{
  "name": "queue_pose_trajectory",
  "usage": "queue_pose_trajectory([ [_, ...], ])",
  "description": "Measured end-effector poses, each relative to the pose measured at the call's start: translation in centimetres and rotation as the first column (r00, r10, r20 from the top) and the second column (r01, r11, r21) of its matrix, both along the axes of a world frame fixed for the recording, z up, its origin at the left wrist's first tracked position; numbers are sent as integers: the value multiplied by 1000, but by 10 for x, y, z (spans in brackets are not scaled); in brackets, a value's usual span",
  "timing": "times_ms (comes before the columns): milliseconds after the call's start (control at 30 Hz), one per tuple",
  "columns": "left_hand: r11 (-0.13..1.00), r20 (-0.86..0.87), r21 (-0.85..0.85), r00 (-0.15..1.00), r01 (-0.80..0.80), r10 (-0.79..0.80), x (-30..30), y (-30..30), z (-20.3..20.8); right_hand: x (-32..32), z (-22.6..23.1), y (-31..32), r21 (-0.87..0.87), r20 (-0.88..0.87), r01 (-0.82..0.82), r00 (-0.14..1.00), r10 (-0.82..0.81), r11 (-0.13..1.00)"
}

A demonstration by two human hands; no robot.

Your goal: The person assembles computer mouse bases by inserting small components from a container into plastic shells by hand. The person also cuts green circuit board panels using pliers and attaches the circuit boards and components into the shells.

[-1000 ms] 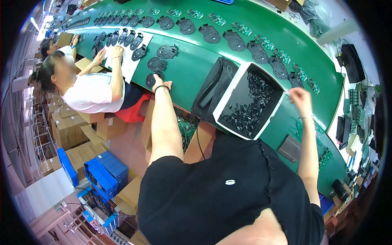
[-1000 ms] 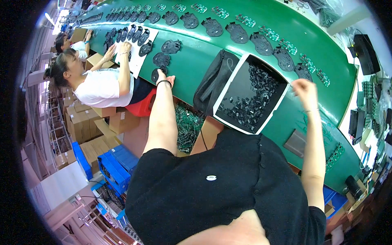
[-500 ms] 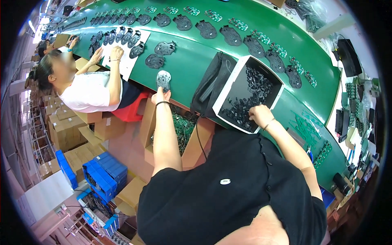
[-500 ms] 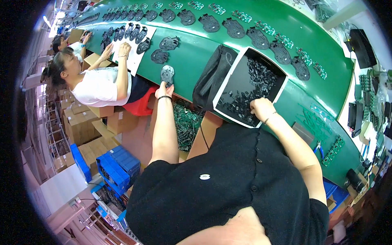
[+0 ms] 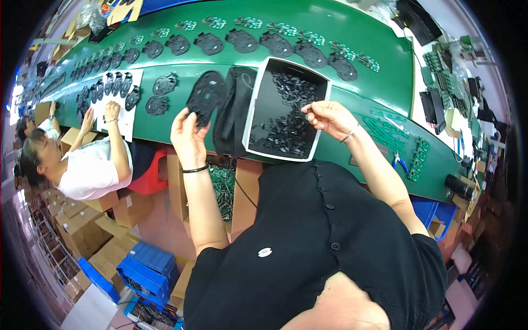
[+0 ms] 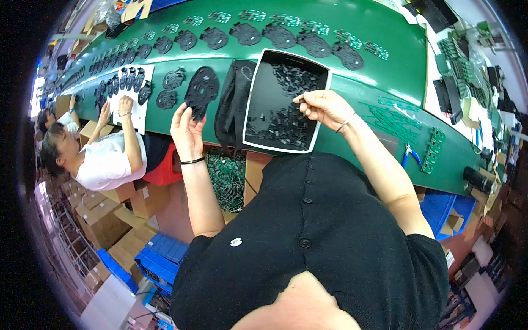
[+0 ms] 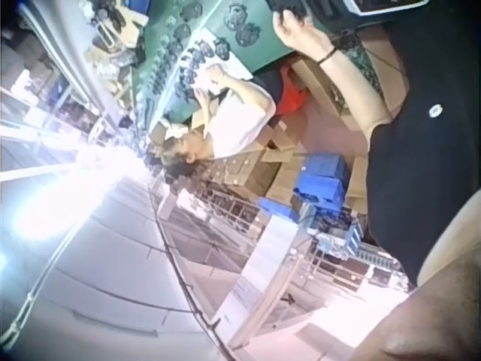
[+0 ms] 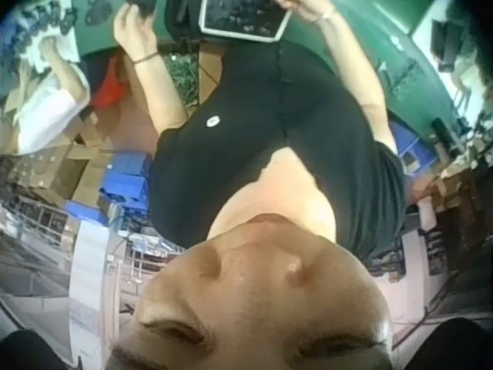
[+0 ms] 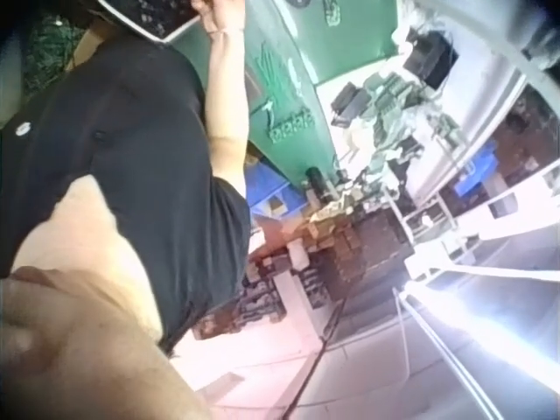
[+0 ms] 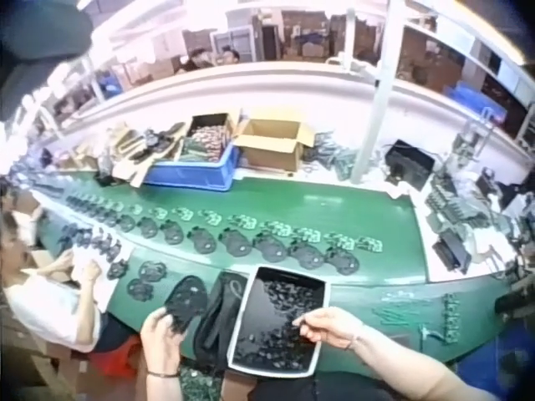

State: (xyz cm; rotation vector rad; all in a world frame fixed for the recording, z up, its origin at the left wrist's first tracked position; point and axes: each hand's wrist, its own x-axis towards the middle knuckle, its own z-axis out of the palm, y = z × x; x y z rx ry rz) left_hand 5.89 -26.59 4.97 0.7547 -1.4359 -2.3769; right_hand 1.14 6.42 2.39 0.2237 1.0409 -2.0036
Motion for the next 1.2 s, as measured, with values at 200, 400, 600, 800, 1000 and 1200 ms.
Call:
queue_pose_trajectory([
  [200, 947, 21, 31, 947, 319, -320, -17, 74, 13, 11, 32, 19, -29, 1, 228, 974, -228, 973],
  [400, 910, 37, 50, 909, 412, -414, -19, 116, 11, 22, 46, 47, -97, -15, 319, 947, -322, 943],
  [600, 862, 62, -9, 860, 507, -506, -20, 138, 10, 26, 53, 62, -164, -36, 359, 929, -369, 919],
  [800, 828, 86, -84, 832, 554, -548, -19, 145, 14, 25, 64, 67, 8, -94, 394, 915, -392, 919],
  [1000, 839, 72, -86, 843, 537, -533, -18, 151, 10, 23, 71, 66, 501, -754, 496, 653, 76, 709],
  [1200, 824, 75, -61, 826, 564, -559, -17, 157, 12, 21, 83, 59, 619, -646, 466, 760, 72, 633],
])
